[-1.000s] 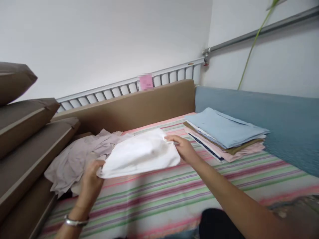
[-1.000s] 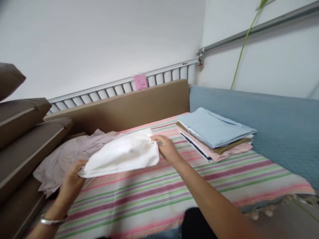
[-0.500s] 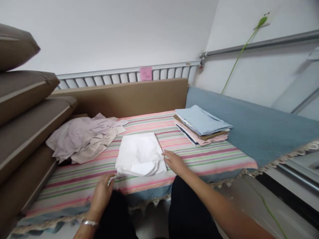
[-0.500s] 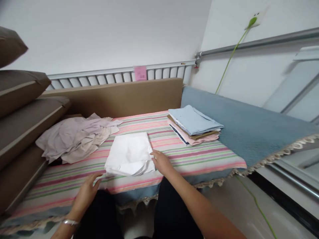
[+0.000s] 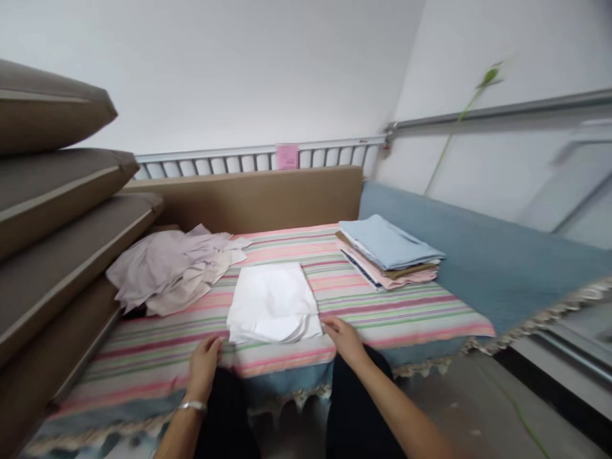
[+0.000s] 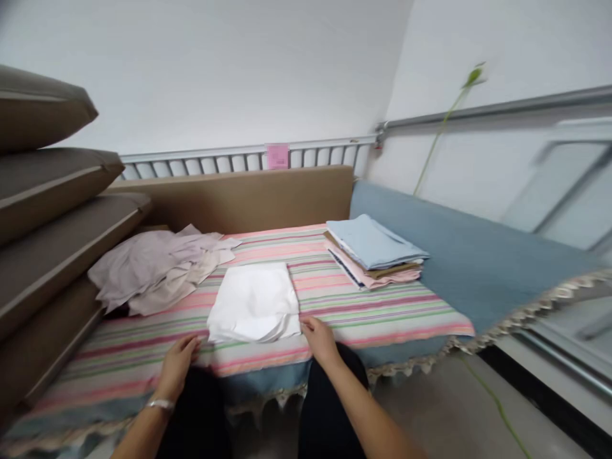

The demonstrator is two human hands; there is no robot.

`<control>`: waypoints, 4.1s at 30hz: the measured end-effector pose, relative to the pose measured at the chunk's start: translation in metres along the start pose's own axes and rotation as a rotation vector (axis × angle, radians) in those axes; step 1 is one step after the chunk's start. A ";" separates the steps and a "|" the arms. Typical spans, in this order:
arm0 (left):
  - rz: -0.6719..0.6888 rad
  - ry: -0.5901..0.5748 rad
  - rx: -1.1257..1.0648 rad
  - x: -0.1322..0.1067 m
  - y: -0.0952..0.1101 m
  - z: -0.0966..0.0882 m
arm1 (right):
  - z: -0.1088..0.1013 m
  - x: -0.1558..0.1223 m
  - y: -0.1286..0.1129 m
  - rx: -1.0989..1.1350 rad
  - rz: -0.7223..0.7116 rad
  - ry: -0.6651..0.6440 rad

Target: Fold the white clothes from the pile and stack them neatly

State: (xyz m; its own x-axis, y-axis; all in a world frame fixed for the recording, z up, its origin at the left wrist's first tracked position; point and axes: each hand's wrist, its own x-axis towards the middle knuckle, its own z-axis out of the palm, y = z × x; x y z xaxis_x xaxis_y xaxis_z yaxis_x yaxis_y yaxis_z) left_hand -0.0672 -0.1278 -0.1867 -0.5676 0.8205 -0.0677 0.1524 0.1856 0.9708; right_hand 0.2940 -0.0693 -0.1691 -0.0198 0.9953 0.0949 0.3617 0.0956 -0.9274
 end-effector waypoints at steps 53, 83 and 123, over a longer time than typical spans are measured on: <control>0.741 -0.247 0.884 -0.017 0.133 0.207 | 0.017 0.057 -0.014 -0.207 -0.009 0.085; 0.568 -0.544 0.580 -0.026 0.114 0.229 | 0.064 0.043 -0.030 0.850 0.625 -0.273; -0.287 -0.195 -0.037 0.048 0.040 0.064 | 0.055 0.088 0.042 -0.588 -0.269 -0.192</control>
State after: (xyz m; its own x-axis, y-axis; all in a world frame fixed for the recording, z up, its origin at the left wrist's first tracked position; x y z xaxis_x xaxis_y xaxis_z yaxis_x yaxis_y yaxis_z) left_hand -0.0369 -0.0465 -0.1659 -0.4170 0.8263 -0.3785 -0.0224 0.4070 0.9131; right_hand 0.2563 0.0233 -0.2193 -0.3258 0.9285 0.1782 0.7670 0.3698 -0.5244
